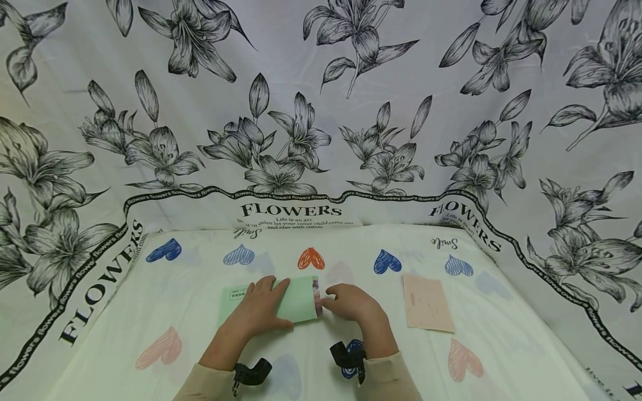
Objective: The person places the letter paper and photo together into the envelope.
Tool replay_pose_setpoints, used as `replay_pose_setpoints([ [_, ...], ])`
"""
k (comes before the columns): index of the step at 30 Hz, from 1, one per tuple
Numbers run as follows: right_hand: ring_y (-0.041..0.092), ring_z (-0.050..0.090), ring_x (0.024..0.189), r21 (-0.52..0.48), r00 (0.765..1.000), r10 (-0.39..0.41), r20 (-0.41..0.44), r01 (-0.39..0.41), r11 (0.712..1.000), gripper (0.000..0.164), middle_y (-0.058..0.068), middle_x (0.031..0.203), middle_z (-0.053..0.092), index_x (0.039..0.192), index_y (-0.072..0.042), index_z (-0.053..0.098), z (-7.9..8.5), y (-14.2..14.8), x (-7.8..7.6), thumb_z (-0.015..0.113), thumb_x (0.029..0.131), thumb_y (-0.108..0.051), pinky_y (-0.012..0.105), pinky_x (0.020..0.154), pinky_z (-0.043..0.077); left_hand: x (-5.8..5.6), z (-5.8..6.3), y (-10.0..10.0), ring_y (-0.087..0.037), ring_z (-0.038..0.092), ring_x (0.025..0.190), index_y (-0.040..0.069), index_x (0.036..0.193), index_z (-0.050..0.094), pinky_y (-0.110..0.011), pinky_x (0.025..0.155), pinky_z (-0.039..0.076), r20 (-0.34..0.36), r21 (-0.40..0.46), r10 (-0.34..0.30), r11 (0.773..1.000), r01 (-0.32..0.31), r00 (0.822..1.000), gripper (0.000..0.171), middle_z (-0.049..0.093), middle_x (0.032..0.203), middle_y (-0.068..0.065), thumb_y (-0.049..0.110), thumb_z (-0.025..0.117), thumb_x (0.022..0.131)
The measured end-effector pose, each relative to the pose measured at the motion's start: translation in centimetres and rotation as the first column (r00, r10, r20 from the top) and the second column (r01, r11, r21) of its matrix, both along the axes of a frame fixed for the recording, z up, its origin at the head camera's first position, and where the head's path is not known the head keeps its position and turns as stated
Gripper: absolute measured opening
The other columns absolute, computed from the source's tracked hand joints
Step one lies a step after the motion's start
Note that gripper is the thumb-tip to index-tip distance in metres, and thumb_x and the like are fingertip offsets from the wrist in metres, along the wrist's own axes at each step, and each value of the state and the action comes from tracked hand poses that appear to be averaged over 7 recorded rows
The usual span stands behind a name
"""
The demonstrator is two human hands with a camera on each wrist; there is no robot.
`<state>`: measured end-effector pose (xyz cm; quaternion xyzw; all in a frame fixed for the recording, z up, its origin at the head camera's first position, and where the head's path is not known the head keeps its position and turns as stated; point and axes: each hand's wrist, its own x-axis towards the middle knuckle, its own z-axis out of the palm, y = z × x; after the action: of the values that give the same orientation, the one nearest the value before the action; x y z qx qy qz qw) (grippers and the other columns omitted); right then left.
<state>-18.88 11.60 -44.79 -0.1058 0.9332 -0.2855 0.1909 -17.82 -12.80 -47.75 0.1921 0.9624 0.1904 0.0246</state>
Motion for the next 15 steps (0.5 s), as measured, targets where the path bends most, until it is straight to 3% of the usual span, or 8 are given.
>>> replay_pose_setpoints([
  [15, 0.028, 0.064, 0.102, 0.003, 0.999, 0.049, -0.006, -0.049, 0.999, 0.043, 0.013, 0.126, 0.069, 0.13, -0.003, 0.07, -0.2, -1.3, 0.2, 0.066, 0.098, -0.032, 0.052, 0.091, 0.055, 0.1, -0.4, 0.3, -0.045, 0.042, 0.136, 0.004, 0.149, 0.051, -0.067, 0.113, 0.03, -0.013, -0.017, -0.021, 1.0, 0.021, 1.0, 0.099, 0.047, 0.142, -0.026, 0.047, 0.094, 0.069],
])
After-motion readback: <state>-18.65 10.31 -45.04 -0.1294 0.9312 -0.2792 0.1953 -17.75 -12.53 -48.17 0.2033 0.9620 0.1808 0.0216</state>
